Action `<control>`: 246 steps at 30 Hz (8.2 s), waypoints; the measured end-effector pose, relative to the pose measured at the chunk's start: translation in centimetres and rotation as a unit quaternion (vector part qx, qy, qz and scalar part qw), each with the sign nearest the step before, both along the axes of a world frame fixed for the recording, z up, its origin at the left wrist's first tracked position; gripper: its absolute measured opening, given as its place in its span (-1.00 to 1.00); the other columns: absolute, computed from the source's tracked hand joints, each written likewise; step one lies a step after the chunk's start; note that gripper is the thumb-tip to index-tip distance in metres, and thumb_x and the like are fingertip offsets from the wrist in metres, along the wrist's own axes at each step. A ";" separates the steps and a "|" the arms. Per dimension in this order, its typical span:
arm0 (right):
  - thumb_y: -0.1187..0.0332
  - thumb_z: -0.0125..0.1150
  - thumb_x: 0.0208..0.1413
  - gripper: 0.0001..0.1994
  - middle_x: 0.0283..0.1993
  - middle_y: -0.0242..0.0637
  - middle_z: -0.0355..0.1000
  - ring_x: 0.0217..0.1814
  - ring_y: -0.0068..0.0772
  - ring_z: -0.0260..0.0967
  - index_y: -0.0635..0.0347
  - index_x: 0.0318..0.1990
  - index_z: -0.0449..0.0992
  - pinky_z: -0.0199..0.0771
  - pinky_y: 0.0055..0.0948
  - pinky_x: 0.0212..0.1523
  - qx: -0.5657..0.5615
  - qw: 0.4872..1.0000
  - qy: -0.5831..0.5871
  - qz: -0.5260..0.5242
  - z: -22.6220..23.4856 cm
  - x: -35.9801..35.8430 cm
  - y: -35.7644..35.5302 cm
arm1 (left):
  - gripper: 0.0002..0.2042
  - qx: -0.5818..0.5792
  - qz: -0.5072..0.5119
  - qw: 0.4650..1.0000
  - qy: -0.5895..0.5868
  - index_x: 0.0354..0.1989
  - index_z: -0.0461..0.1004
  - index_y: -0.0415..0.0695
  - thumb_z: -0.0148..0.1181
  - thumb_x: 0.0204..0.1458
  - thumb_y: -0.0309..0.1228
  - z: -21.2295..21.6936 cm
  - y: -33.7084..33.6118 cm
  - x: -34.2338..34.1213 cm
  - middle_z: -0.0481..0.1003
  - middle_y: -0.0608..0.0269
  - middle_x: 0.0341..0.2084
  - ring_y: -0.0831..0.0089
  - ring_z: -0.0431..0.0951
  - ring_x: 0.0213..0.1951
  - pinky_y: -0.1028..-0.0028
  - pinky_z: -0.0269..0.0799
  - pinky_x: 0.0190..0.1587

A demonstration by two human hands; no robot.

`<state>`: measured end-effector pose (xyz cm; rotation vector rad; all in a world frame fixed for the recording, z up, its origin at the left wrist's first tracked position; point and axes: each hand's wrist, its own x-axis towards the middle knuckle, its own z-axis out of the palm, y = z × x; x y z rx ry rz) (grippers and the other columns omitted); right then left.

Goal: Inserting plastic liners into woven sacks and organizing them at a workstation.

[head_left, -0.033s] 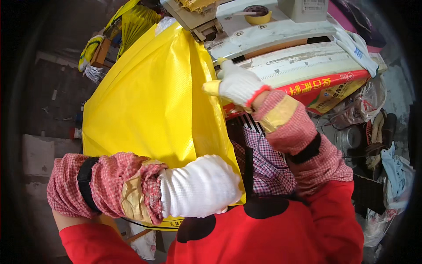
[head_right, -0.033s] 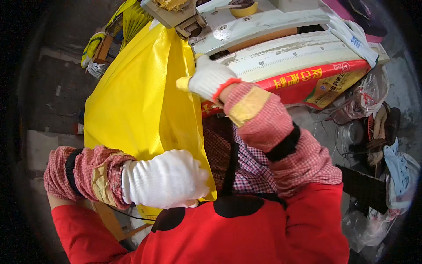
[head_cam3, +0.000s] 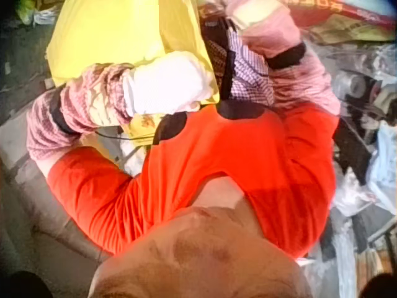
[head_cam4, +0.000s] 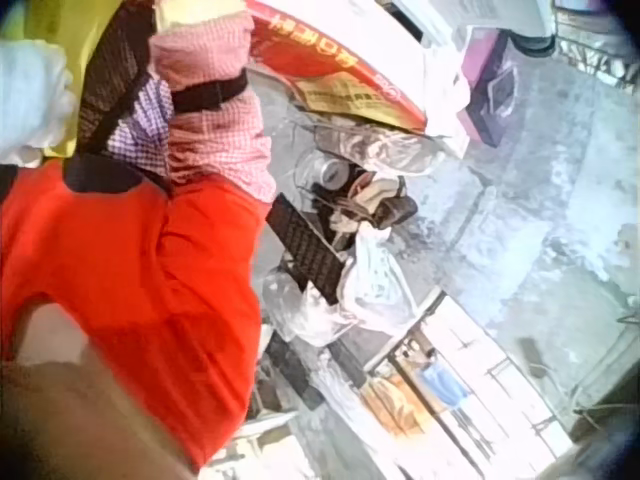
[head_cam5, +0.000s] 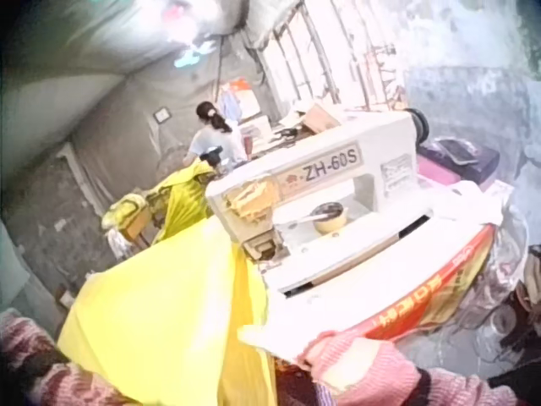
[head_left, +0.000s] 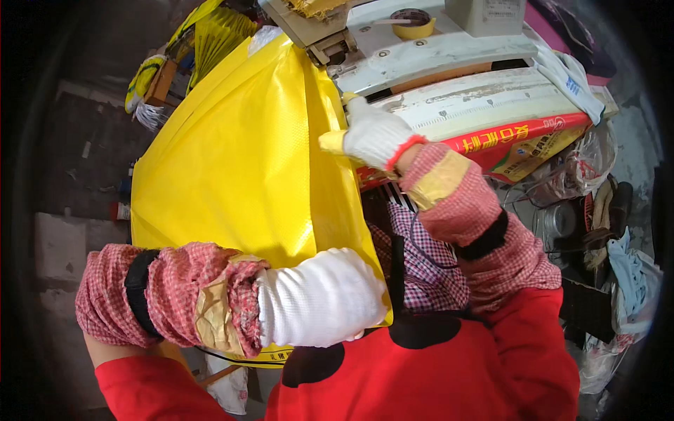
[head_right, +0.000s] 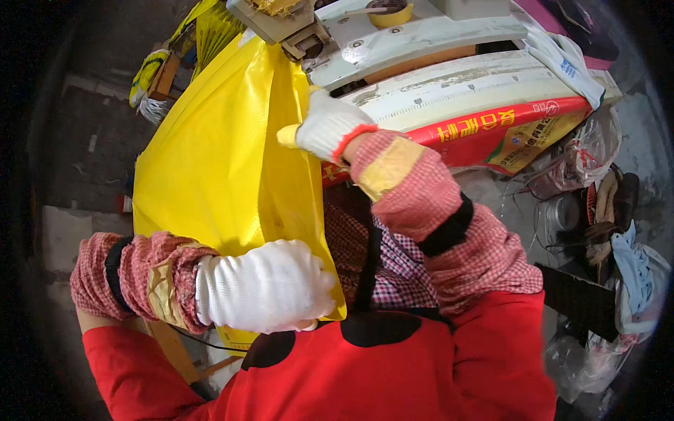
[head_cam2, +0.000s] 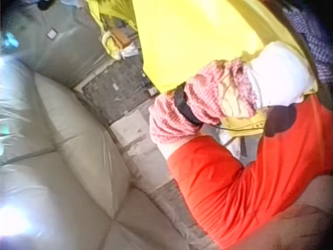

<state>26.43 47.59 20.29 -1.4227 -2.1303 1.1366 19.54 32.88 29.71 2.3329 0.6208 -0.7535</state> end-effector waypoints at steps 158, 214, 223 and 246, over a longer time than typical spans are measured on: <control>0.03 0.01 0.01 -0.52 -0.14 0.06 0.41 -0.01 0.04 0.32 0.28 -0.08 0.35 0.34 -0.24 -0.05 -0.077 0.971 0.203 -0.096 -4.8 -0.8 -3.4 | -0.43 0.297 0.264 0.908 -0.135 0.08 0.11 -0.40 0.05 -0.03 -0.25 -6.7 7.3 -8.2 0.19 -0.25 0.06 -0.04 0.14 0.16 0.21 -0.01 0.23; 0.32 0.00 -0.02 -0.82 -0.55 -0.15 0.44 -0.48 -0.12 0.48 0.17 -0.42 0.51 0.44 -0.17 -0.57 0.144 0.969 -0.195 -0.047 -2.3 -3.3 -4.5 | -0.80 0.433 0.092 0.886 0.138 -0.46 0.49 -0.15 0.09 -0.09 -0.26 1.0 17.4 -4.7 0.50 0.06 -0.53 0.08 0.52 -0.40 0.25 0.43 -0.35; 0.39 0.06 -0.09 -0.78 -0.34 -0.05 0.43 -0.30 -0.09 0.47 0.25 -0.25 0.38 0.48 -0.16 -0.42 0.096 0.994 -0.049 -0.017 -4.3 0.3 -6.8 | -0.80 -0.012 0.119 0.981 0.153 -0.41 0.56 -0.15 0.07 -0.15 -0.36 -8.6 4.7 -9.8 0.53 -0.02 -0.45 0.05 0.53 -0.33 0.25 0.45 -0.29; 0.18 0.19 -0.10 -0.38 -0.18 0.13 0.37 -0.07 0.12 0.32 0.18 0.12 0.14 0.32 -0.08 -0.07 -0.033 0.995 0.095 0.014 -6.6 2.5 -10.1 | -0.85 0.409 0.379 0.809 -0.189 -0.55 0.42 -0.14 0.18 -0.17 -0.33 -11.5 8.0 -7.7 0.40 0.10 -0.55 0.16 0.44 -0.39 0.28 0.35 -0.30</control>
